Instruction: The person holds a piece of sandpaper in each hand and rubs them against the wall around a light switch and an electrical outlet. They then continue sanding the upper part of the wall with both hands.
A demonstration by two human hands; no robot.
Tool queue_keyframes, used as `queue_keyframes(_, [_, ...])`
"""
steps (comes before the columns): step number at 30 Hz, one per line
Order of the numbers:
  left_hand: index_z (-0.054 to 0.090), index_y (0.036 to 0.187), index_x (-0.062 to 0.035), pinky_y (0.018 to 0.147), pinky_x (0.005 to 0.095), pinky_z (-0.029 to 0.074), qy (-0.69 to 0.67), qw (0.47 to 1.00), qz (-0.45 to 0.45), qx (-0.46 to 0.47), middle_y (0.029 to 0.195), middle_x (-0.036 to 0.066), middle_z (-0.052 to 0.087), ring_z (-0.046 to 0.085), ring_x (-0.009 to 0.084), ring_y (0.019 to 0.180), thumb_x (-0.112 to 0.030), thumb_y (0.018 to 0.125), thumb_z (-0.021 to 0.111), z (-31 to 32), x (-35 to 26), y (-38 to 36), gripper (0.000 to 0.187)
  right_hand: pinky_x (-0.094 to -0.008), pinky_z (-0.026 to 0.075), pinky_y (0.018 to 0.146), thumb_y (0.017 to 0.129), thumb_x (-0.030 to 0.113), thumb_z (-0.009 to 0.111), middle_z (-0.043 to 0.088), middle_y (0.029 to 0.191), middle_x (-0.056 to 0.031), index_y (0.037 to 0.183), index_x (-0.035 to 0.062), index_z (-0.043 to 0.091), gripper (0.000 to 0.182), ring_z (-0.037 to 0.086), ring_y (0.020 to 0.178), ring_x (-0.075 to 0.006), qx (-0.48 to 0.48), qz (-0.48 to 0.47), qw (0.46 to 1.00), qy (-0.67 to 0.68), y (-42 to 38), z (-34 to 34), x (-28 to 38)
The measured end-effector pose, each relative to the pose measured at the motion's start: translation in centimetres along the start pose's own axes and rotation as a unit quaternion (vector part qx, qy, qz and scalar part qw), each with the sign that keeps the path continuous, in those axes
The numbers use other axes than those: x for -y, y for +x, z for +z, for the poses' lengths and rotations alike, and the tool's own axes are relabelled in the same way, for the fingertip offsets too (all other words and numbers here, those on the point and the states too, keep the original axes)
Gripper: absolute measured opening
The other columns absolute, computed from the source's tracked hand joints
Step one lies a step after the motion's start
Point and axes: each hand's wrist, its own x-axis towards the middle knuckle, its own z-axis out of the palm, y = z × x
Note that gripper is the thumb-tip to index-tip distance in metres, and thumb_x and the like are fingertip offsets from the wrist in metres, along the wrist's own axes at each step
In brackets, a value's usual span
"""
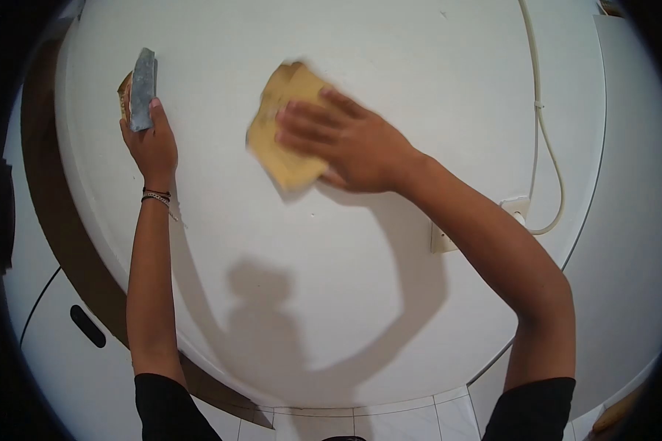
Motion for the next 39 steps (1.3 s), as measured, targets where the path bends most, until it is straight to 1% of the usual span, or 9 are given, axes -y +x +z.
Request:
queue_keyframes(9, [0.040, 0.132, -0.0010, 0.111, 0.0436, 0.011, 0.014, 0.999, -0.017, -0.050, 0.144, 0.013, 0.030, 0.022, 0.0249, 0.135, -0.033, 0.093, 0.032, -0.1, -1.5, 0.1, 0.051, -0.0442, 0.016, 0.108, 0.090, 0.040, 0.044, 0.032, 0.143, -0.0104, 0.137, 0.0175, 0.037, 0.053, 0.024, 0.135, -0.0210, -0.236, 0.467, 0.805, -0.280, 4.2, 0.1, -7.6])
queue_keyframes(15, [0.036, 0.133, 0.0029, 0.111, 0.0426, 0.007, 0.083, 0.991, -0.086, -0.053, 0.144, 0.016, 0.028, 0.016, 0.0251, 0.137, -0.038, 0.094, 0.030, 0.8, -1.9, 0.0, 0.057, -0.0450, 0.020, 0.110, 0.076, 0.035, 0.064, 0.030, 0.144, -0.0023, 0.135, 0.0289, 0.039, 0.064, 0.025, 0.134, -0.0188, -0.053, 0.007, 0.997, -0.057, 2.4, 0.5, -2.6])
queue_keyframes(20, [0.036, 0.132, 0.0014, 0.112, 0.0373, 0.005, 0.062, 0.992, -0.007, 0.109, 0.143, 0.014, 0.031, 0.022, 0.0226, 0.134, -0.042, 0.096, 0.026, -0.8, 1.3, 0.1, 0.058, -0.0449, 0.017, 0.107, 0.092, 0.041, 0.037, 0.033, 0.143, -0.0085, 0.138, 0.0212, 0.036, 0.049, 0.025, 0.134, -0.0209, -0.245, 0.327, 0.879, -0.244, 0.5, -0.7, -15.9])
queue_keyframes(23, [0.049, 0.121, 0.0038, 0.112, 0.0363, 0.010, 0.054, 0.995, -0.036, 0.072, 0.132, 0.019, 0.043, 0.030, 0.0249, 0.129, -0.045, 0.096, 0.024, -0.1, 0.3, 0.1, 0.060, -0.0450, 0.023, 0.105, 0.087, 0.036, 0.048, 0.041, 0.136, -0.0129, 0.130, 0.0179, 0.045, 0.047, 0.041, 0.123, -0.0255, -0.271, 0.420, 0.802, -0.328, 1.3, 2.2, -14.5])
queue_keyframes(26, [0.052, 0.118, 0.0026, 0.111, 0.0371, 0.013, 0.121, 0.992, 0.012, 0.013, 0.127, 0.019, 0.047, 0.036, 0.0283, 0.123, -0.043, 0.096, 0.029, 0.0, 1.2, 0.1, 0.056, -0.0468, 0.020, 0.109, 0.080, 0.033, 0.059, 0.032, 0.143, -0.0051, 0.128, 0.0253, 0.047, 0.050, 0.031, 0.130, -0.0213, -0.068, 0.095, 0.991, -0.072, 3.1, 2.6, -3.9])
queue_keyframes(29, [0.053, 0.117, 0.0025, 0.107, 0.0385, 0.021, 0.063, 0.994, 0.034, 0.082, 0.123, 0.020, 0.050, 0.041, 0.0329, 0.117, -0.041, 0.095, 0.035, -1.0, 2.7, 0.2, 0.052, -0.0466, 0.021, 0.109, 0.068, 0.033, 0.070, 0.031, 0.144, -0.0030, 0.130, 0.0317, 0.045, 0.067, 0.026, 0.134, -0.0186, 0.021, -0.128, 0.991, 0.013, 2.8, 1.5, -4.5])
queue_keyframes(34, [0.055, 0.114, 0.0014, 0.111, 0.0383, 0.015, 0.012, 0.998, -0.038, 0.049, 0.113, 0.018, 0.058, 0.045, 0.0275, 0.115, -0.039, 0.095, 0.030, -1.6, -1.4, 0.3, 0.051, -0.0426, 0.006, 0.111, 0.095, 0.037, 0.035, 0.024, 0.146, -0.0143, 0.139, 0.0120, 0.031, 0.051, 0.015, 0.137, -0.0258, -0.160, 0.337, 0.921, -0.107, 3.8, -1.3, -12.2])
queue_keyframes(37, [0.057, 0.110, 0.0030, 0.111, 0.0373, 0.016, 0.042, 0.998, 0.017, -0.043, 0.105, 0.016, 0.062, 0.050, 0.0263, 0.109, -0.037, 0.095, 0.032, -1.2, -1.3, 0.2, 0.050, -0.0530, 0.014, 0.107, 0.084, 0.035, 0.056, 0.028, 0.145, -0.0096, 0.137, 0.0260, 0.036, 0.058, 0.021, 0.136, -0.0234, -0.257, 0.329, 0.885, -0.206, 5.7, 3.1, -9.1])
queue_keyframes(39, [0.057, 0.108, 0.0034, 0.110, 0.0380, 0.019, 0.010, 1.000, -0.001, -0.007, 0.105, 0.017, 0.062, 0.052, 0.0281, 0.106, -0.034, 0.094, 0.036, -1.8, -1.9, 0.5, 0.046, -0.0512, 0.015, 0.108, 0.080, 0.041, 0.058, 0.036, 0.140, -0.0084, 0.130, 0.0240, 0.045, 0.055, 0.030, 0.132, -0.0212, -0.127, 0.088, 0.983, -0.094, 6.1, 3.3, -2.9])
